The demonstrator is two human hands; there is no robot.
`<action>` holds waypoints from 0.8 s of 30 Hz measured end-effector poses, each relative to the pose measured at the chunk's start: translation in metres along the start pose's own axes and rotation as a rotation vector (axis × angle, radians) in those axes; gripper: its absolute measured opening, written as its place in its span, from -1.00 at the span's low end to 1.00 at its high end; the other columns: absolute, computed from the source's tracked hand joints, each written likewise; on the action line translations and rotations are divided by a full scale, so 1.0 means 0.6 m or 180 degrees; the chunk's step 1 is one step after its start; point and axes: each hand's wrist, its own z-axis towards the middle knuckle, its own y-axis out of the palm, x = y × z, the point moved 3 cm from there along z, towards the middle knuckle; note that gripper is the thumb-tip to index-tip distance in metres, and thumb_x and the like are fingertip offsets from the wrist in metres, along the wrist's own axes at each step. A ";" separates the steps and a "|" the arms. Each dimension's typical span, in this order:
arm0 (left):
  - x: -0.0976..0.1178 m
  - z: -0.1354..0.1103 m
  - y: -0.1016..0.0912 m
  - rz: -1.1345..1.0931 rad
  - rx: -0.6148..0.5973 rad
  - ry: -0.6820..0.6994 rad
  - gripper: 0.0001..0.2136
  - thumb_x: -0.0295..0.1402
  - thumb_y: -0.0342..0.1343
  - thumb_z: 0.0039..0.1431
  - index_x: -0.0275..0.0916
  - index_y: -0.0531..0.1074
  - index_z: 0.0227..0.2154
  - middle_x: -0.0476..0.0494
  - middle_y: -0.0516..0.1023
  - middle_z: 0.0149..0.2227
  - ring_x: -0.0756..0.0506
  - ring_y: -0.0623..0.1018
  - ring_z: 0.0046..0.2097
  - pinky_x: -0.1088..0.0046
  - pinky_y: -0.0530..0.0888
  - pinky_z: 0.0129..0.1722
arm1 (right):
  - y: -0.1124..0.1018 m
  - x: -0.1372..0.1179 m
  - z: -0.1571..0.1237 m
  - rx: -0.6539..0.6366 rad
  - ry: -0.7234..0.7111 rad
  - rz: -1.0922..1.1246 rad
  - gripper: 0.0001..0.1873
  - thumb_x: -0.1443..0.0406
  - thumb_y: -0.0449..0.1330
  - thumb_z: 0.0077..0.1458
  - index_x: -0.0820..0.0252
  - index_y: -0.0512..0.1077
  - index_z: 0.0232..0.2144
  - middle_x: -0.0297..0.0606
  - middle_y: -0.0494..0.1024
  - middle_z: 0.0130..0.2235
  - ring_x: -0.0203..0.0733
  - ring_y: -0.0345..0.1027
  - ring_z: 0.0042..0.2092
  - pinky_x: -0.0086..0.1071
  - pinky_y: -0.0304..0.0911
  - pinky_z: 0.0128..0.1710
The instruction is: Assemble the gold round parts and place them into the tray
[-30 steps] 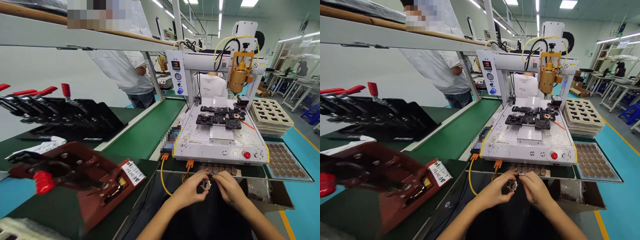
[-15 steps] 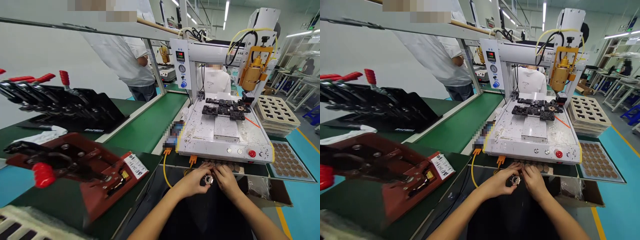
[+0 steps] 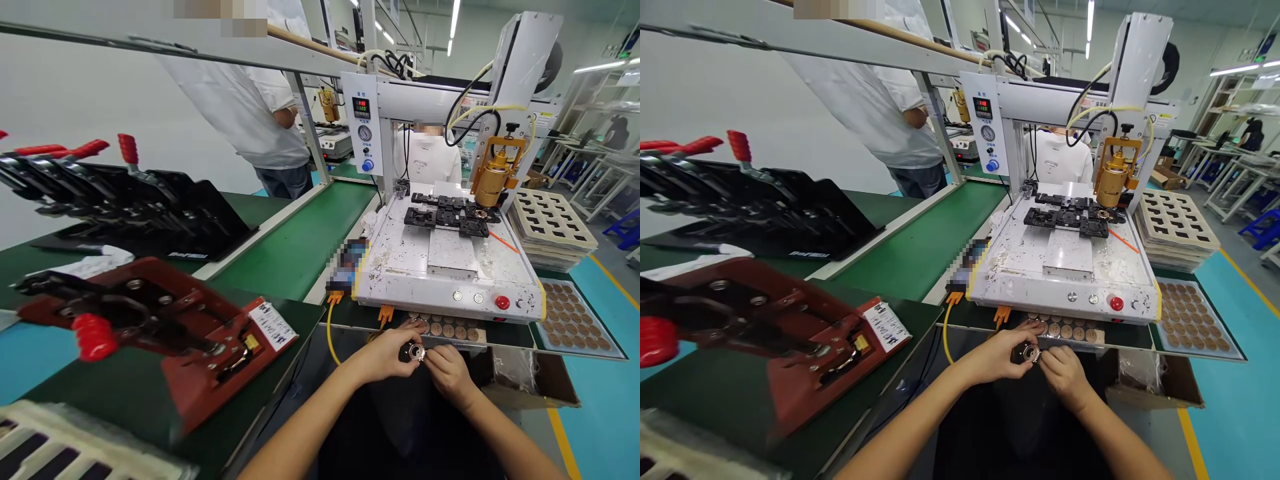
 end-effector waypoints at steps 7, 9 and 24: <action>0.010 0.002 0.027 0.0341 0.0348 0.0022 -0.72 -0.53 0.31 0.01 -0.18 0.51 -0.18 -0.32 0.59 0.24 -0.36 0.42 0.39 -0.12 0.13 0.49 | -0.092 -0.021 -0.008 0.0305 0.1552 0.0651 -0.73 0.21 0.06 0.51 0.12 0.55 -0.13 -0.13 0.67 -0.21 -0.07 0.58 -0.22 -0.26 0.50 -0.21; 0.020 0.003 0.035 0.0579 0.0475 0.0066 -0.73 -0.55 0.30 0.00 -0.19 0.49 -0.21 -0.33 0.62 0.19 -0.40 0.39 0.41 -0.20 0.06 0.50 | -0.128 -0.012 0.003 0.0456 0.2057 0.0773 -0.70 0.12 0.08 0.50 0.15 0.53 -0.13 -0.19 0.63 -0.31 -0.13 0.53 -0.35 -0.33 0.48 -0.34; 0.111 -0.060 0.061 -0.3785 0.1442 -0.1467 -0.47 -0.34 0.59 -0.03 -0.26 0.52 -0.01 -0.25 0.71 -0.06 -0.25 0.74 -0.05 0.26 0.65 0.02 | -0.165 -0.047 0.088 0.0421 0.3518 0.2985 -0.52 -0.09 0.48 0.07 0.19 0.54 -0.33 -0.33 0.56 -0.45 -0.35 0.24 -0.55 -0.44 0.13 -0.57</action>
